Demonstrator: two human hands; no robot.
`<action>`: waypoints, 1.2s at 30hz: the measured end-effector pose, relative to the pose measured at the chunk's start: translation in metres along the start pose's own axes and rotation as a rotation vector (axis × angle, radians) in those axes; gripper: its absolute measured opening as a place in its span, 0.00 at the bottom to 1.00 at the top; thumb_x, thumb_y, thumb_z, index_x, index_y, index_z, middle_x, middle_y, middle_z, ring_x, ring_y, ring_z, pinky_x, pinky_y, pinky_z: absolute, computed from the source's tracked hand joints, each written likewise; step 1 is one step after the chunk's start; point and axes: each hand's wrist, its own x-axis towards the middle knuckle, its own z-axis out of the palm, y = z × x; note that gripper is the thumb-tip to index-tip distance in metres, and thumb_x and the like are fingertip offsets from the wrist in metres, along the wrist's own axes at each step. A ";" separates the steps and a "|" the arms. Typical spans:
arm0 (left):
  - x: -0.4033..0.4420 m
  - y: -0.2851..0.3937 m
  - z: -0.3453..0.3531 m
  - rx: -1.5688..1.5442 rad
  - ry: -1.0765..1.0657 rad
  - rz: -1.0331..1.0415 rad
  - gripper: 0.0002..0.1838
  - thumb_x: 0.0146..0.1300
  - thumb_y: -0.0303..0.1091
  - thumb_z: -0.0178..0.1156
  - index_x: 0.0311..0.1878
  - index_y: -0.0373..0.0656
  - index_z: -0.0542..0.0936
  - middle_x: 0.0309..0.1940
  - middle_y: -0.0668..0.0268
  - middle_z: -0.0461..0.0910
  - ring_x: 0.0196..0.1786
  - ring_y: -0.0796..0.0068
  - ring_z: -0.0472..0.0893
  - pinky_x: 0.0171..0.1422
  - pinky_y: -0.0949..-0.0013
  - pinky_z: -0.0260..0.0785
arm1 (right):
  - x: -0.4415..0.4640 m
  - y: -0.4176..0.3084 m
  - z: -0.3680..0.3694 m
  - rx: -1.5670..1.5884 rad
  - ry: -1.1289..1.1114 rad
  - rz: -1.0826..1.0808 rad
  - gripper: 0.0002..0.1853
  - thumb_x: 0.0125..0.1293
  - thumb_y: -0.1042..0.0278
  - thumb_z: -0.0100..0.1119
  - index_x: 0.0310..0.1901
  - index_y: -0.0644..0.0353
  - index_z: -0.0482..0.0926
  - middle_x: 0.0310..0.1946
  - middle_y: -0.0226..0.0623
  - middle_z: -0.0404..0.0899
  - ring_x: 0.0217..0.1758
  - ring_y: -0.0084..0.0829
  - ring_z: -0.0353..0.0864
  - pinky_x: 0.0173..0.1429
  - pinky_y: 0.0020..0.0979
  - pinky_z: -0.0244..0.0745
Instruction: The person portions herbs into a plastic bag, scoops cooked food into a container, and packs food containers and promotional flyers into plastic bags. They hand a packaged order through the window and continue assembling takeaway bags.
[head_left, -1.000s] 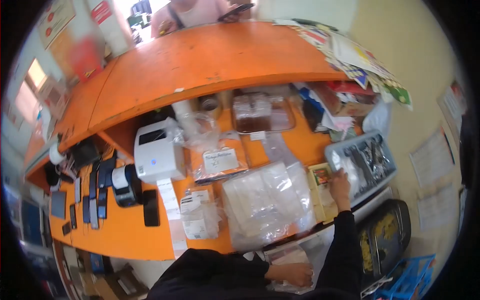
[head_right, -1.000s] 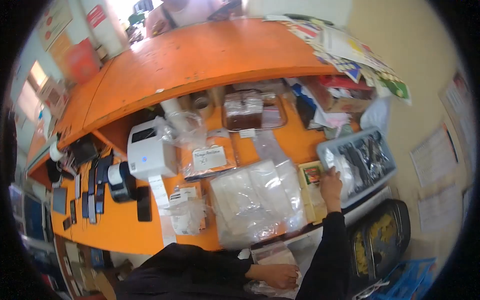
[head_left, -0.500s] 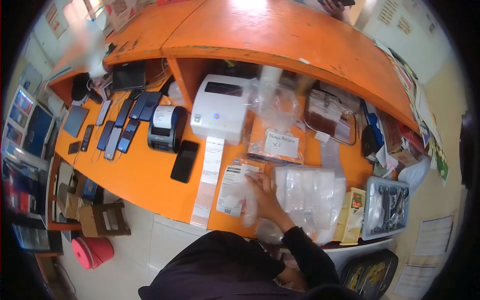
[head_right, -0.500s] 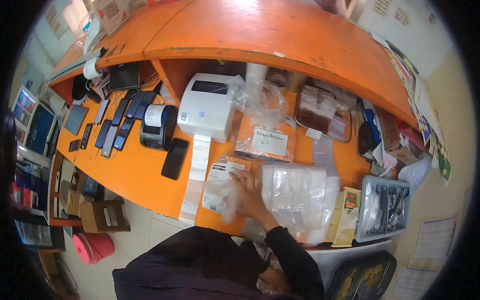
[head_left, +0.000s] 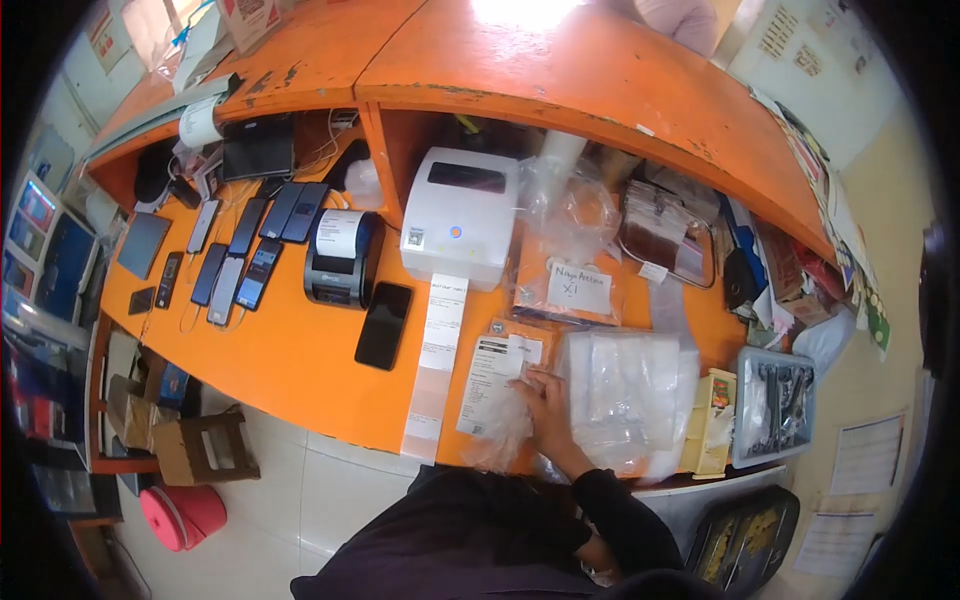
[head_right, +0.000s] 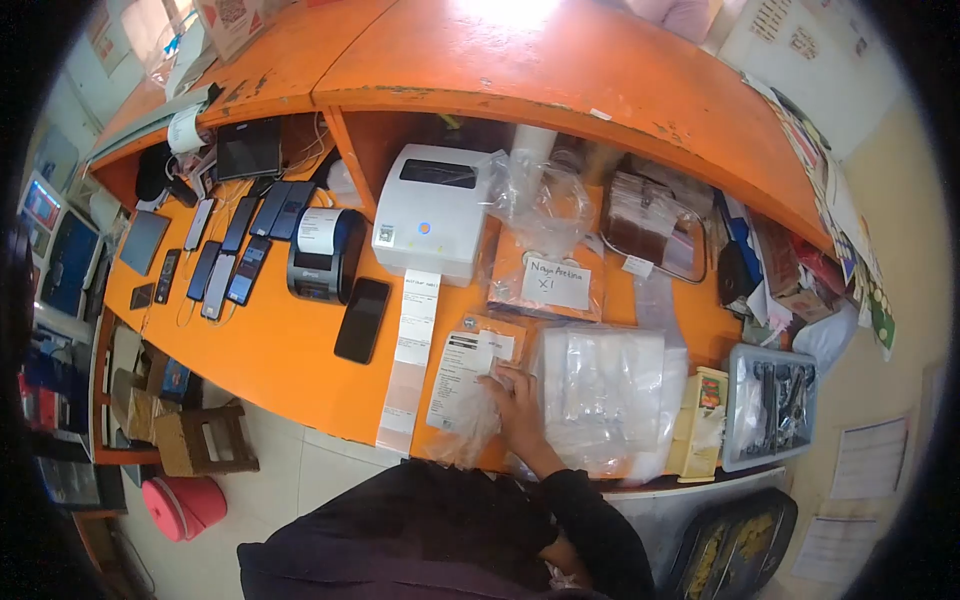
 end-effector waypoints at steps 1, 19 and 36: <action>0.001 0.001 0.000 -0.014 -0.003 0.017 0.09 0.52 0.39 0.56 0.25 0.46 0.80 0.24 0.67 0.77 0.39 0.66 0.77 0.48 0.58 0.67 | 0.001 -0.001 -0.002 0.020 -0.013 0.018 0.30 0.45 0.84 0.65 0.54 0.52 0.80 0.57 0.42 0.67 0.63 0.46 0.65 0.60 0.35 0.67; -0.010 -0.059 -0.061 0.004 -0.083 0.052 0.08 0.54 0.38 0.56 0.27 0.45 0.80 0.26 0.67 0.77 0.40 0.67 0.77 0.49 0.59 0.66 | 0.035 -0.027 -0.061 -0.120 0.375 -0.180 0.14 0.67 0.72 0.53 0.53 0.63 0.74 0.48 0.47 0.75 0.54 0.47 0.76 0.56 0.41 0.74; -0.025 -0.065 -0.086 -0.052 -0.107 0.102 0.08 0.56 0.37 0.55 0.29 0.45 0.80 0.28 0.67 0.77 0.42 0.67 0.77 0.51 0.59 0.66 | 0.345 -0.051 -0.411 0.360 0.729 0.178 0.16 0.77 0.56 0.49 0.45 0.57 0.82 0.37 0.27 0.78 0.38 0.20 0.73 0.46 0.23 0.71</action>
